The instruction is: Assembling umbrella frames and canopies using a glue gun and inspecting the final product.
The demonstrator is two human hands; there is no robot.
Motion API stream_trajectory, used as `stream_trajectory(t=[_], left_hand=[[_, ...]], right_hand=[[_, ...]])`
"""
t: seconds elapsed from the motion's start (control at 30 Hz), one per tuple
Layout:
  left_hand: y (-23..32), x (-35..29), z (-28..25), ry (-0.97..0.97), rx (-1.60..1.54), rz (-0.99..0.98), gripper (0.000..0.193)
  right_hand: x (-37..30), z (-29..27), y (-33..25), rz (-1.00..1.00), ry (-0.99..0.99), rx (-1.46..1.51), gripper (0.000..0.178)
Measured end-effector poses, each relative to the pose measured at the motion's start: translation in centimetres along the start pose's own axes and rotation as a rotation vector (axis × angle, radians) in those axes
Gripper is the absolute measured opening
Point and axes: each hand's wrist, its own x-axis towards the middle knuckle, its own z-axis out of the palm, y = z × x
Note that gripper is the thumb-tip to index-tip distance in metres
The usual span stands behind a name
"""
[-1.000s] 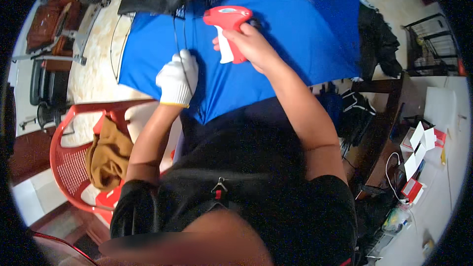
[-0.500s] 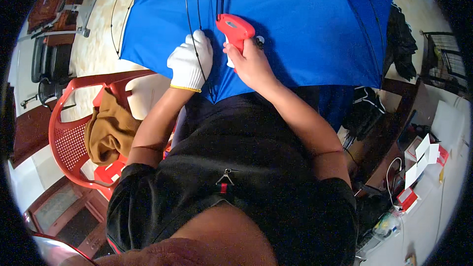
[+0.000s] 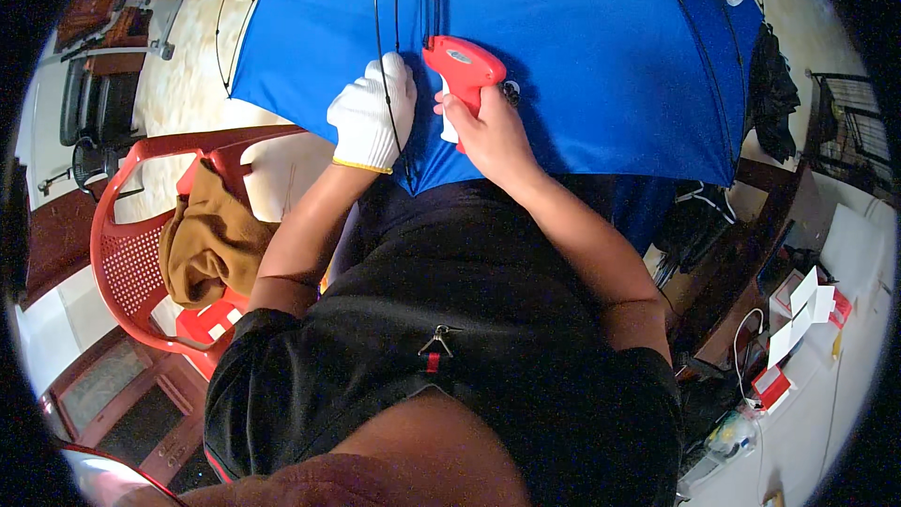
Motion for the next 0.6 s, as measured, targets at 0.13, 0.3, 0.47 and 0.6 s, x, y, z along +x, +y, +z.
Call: stream_trajectory(t=[0.13, 0.3, 0.47, 0.6], left_hand=[[0.0, 0.0, 0.1, -0.020, -0.031, -0.010, 0.014], [-0.1, 0.0, 0.2, 0.000, -0.018, -0.006, 0.015], [-0.2, 0.2, -0.2, 0.000, -0.039, 0.016, 0.012], [-0.2, 0.3, -0.5, 0.010, -0.059, 0.037, 0.010]], right_hand=[[0.2, 0.0, -0.1, 0.029, 0.021, 0.008, 0.027], [0.5, -0.2, 0.1, 0.045, 0.020, 0.030, 0.026], [0.8, -1.2, -0.7, 0.105, -0.088, 0.268, 0.024], [0.8, -1.5, -1.3, 0.120, -0.123, 0.317, 0.024]])
